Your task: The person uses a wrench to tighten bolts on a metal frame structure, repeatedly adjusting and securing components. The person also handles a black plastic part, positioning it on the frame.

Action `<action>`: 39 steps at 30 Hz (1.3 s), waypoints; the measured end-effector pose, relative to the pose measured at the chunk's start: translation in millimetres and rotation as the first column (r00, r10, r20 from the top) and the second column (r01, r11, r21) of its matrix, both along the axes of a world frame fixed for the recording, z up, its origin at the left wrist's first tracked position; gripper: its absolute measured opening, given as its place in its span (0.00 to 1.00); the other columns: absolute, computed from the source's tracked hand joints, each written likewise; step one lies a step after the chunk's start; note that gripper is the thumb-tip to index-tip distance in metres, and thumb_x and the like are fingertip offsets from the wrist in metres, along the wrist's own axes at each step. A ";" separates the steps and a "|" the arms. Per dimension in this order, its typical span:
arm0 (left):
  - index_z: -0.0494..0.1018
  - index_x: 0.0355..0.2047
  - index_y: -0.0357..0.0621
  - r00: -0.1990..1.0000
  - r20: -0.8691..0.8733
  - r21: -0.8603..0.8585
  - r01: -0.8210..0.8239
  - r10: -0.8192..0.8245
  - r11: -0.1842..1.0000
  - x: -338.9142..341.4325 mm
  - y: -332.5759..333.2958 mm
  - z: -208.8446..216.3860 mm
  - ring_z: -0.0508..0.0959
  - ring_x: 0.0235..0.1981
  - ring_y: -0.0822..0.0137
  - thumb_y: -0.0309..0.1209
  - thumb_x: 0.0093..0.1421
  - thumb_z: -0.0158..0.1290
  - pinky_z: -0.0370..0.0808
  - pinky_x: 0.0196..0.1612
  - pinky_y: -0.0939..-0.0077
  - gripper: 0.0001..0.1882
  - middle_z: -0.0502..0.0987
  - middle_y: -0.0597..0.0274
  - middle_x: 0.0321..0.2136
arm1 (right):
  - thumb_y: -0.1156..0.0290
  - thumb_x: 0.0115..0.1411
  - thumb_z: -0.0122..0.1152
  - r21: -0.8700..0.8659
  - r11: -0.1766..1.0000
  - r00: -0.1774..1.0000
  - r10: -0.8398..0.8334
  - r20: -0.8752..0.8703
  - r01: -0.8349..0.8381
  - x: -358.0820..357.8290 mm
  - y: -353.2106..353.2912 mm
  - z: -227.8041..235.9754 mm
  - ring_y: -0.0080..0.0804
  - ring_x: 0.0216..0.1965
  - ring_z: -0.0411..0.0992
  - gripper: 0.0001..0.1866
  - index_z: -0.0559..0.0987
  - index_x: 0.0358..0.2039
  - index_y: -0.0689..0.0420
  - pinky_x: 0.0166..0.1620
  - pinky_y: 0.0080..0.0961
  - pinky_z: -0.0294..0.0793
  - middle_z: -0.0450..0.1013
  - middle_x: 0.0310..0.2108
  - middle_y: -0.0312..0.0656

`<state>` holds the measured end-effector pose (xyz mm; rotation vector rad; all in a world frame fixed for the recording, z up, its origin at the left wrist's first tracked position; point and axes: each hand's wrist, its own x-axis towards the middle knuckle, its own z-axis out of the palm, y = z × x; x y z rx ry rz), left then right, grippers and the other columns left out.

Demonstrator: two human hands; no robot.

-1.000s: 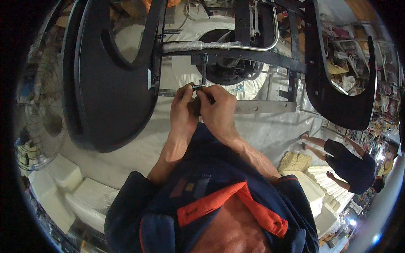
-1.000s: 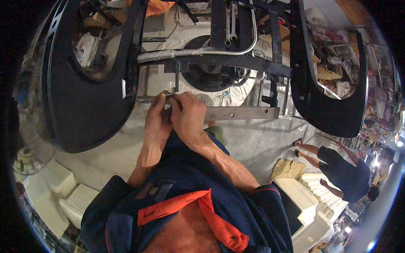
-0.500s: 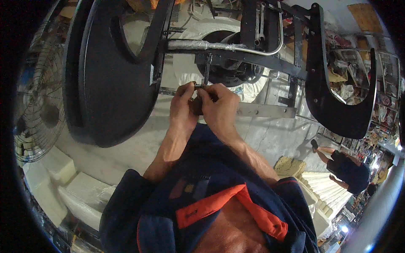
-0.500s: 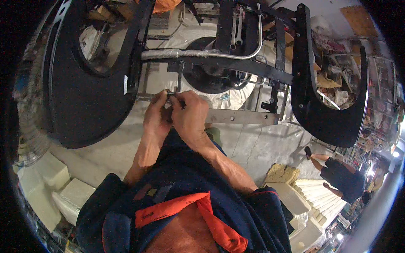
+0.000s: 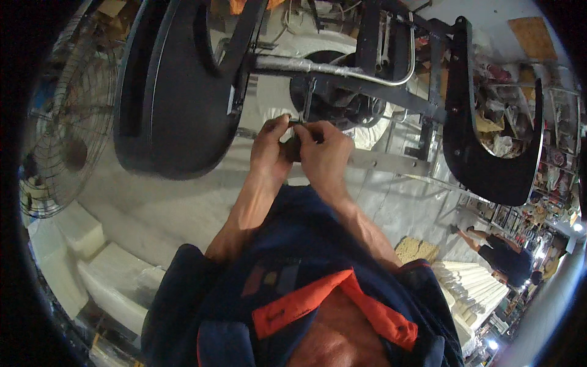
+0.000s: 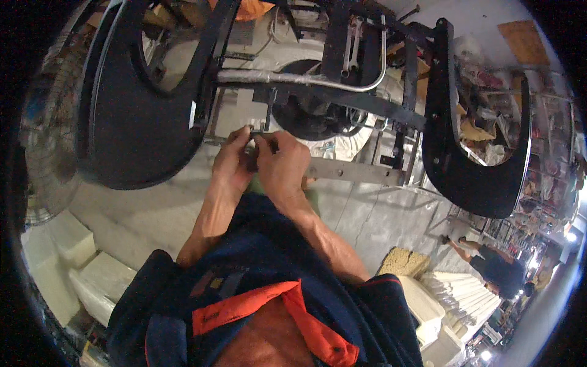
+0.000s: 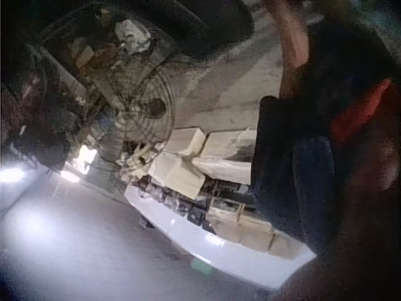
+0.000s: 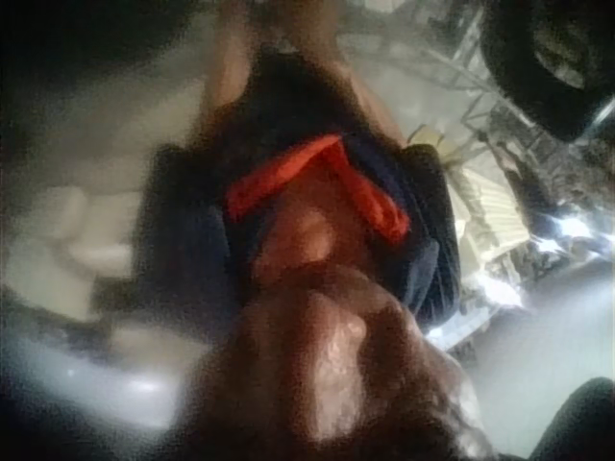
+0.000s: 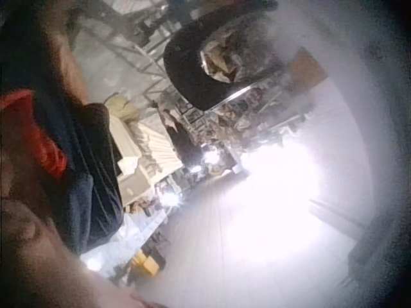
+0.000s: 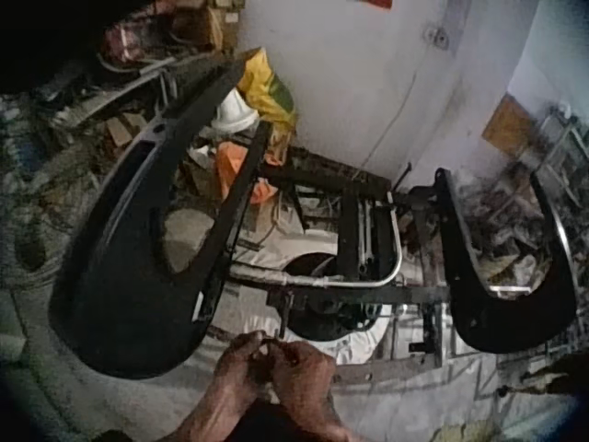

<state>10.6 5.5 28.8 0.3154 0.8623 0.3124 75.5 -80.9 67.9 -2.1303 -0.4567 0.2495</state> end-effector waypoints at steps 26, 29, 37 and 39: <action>0.70 0.44 0.43 0.999 0.007 0.184 0.042 -0.044 0.982 5.6 7.8 -11.8 0.81 0.37 0.65 0.35 0.67 0.56 0.82 0.35 0.67 0.11 0.77 0.60 0.37 | 0.67 0.56 0.69 -0.036 0.989 0.948 0.147 0.282 -0.143 12.3 -9.5 -23.5 0.43 0.25 0.78 0.16 0.83 0.44 0.61 0.30 0.36 0.75 0.77 0.31 0.47; 0.73 0.44 0.44 0.997 -0.049 0.250 0.072 -0.062 0.966 12.0 4.7 2.9 0.80 0.36 0.68 0.36 0.68 0.55 0.79 0.36 0.70 0.10 0.78 0.62 0.37 | 0.67 0.56 0.68 -0.056 0.993 0.973 0.117 0.196 -0.108 12.6 -8.1 -19.7 0.46 0.30 0.78 0.16 0.83 0.43 0.62 0.33 0.38 0.75 0.77 0.31 0.46; 0.74 0.54 0.35 0.990 -0.112 0.758 0.144 -0.090 0.636 4.1 -14.5 -3.4 0.77 0.45 0.73 0.30 0.68 0.52 0.73 0.49 0.77 0.17 0.76 0.62 0.48 | 0.73 0.53 0.70 0.047 0.993 0.947 0.091 0.309 -0.111 18.8 -30.5 -16.4 0.46 0.36 0.79 0.21 0.79 0.48 0.62 0.40 0.37 0.78 0.77 0.42 0.50; 0.72 0.57 0.32 0.990 -0.061 0.789 0.125 -0.127 0.601 -2.1 -15.4 -11.3 0.77 0.47 0.72 0.26 0.68 0.51 0.72 0.53 0.75 0.19 0.72 0.59 0.56 | 0.75 0.52 0.70 0.148 0.980 0.933 0.074 0.353 -0.133 17.7 -52.1 -2.2 0.44 0.35 0.79 0.23 0.78 0.50 0.62 0.41 0.35 0.78 0.76 0.45 0.50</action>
